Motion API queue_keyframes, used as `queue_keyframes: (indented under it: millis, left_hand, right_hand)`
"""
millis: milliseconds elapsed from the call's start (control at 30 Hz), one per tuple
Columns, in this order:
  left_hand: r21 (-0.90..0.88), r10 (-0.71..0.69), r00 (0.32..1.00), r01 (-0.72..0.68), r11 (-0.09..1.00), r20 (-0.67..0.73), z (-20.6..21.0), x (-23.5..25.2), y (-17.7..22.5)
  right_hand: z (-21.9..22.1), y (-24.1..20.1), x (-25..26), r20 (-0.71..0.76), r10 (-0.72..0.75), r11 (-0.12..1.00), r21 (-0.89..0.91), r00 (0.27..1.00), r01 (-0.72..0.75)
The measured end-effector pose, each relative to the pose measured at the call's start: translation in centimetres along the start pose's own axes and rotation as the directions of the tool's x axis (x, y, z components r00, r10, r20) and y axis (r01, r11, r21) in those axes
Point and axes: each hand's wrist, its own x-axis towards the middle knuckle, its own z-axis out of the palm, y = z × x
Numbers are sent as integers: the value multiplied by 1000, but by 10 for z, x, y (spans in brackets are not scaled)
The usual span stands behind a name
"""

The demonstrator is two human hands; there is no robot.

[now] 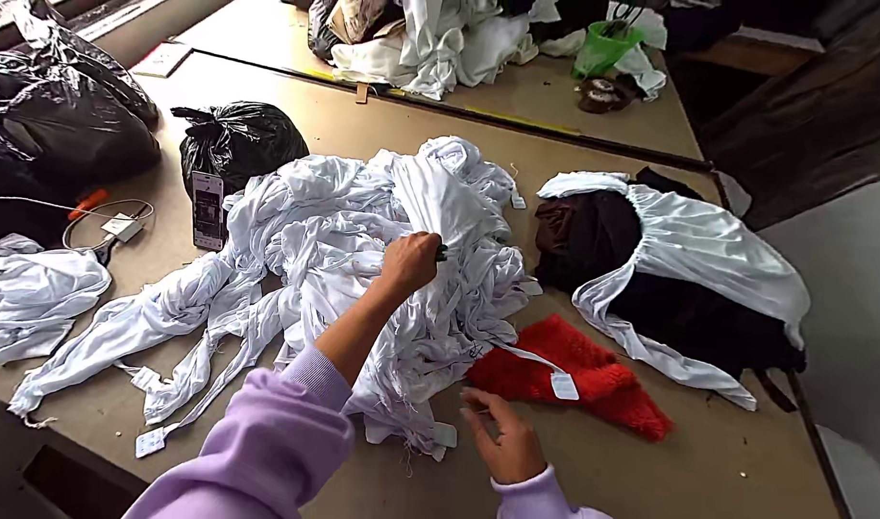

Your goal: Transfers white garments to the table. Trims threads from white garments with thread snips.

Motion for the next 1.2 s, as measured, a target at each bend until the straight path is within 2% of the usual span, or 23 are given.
queue_keyframes:
  millis: [100,167,267,433,500,533,567,600,633,667,700,733,800,833,900,967,1000,1067,1133,1200]
  left_hand:
    - [-44,182,980,-186,982,-85,7,-93,12]
    - [-44,197,979,-199,979,-55,17,-164,14]
    - [-16,167,986,-167,986,-26,37,-264,15]
    - [-75,11,998,-6,997,64,67,-400,31]
    - [-87,-85,980,102,991,180,74,-441,38]
    - [-89,-169,936,205,975,308,72,-456,41]
    - [-57,-269,843,332,942,465,67,-466,46]
    - [7,-363,703,454,891,611,62,-471,50]
    - [71,-433,585,538,840,686,56,-473,50]
    - [95,-486,548,592,800,681,50,-475,46]
    - [70,-531,588,627,776,610,45,-482,42]
    - [15,-559,668,635,772,491,43,-491,37]
    - [-130,-526,843,537,833,115,49,-500,20]
    - [-166,-482,874,468,868,-53,56,-495,9]
    - [-169,-402,876,369,914,-266,68,-479,-2]
    - [-179,-332,871,284,942,-362,71,-459,-1]
    - [-209,-301,869,234,949,-394,71,-450,5]
    - [-304,-231,858,93,948,-459,64,-427,23]
    - [-423,-145,883,-66,904,-447,54,-410,39]
    - [-509,-30,934,-166,845,-355,46,-395,43]
  right_hand:
    - [-18,19,19,-87,91,992,94,992,-83]
    - [-20,30,30,-105,97,986,148,990,-81]
    - [-8,41,36,-76,100,976,199,992,-83]
    - [23,39,21,-12,159,960,237,987,-151]
    - [30,37,14,8,170,961,219,985,-168]
    - [32,34,9,22,188,958,217,982,-189]
    - [30,30,3,44,212,951,222,976,-216]
    - [26,24,-3,70,230,946,219,971,-240]
    - [22,19,-6,85,233,947,208,969,-246]
    - [19,13,-5,96,235,948,195,967,-250]
    - [17,7,-5,109,235,950,182,966,-252]
    - [15,1,-7,132,230,956,157,964,-250]
    - [14,-5,0,176,158,981,81,972,-174]
    - [16,-4,7,191,93,994,35,977,-101]
    - [22,0,16,243,58,996,-79,968,-39]
    - [30,0,16,227,84,990,-126,970,-56]
    - [30,-5,11,187,52,993,-116,981,-31]
    - [26,-27,-3,94,-167,983,-56,981,173]
    - [21,-62,-29,61,-423,906,24,904,422]
    - [25,-90,-55,97,-580,805,215,808,552]
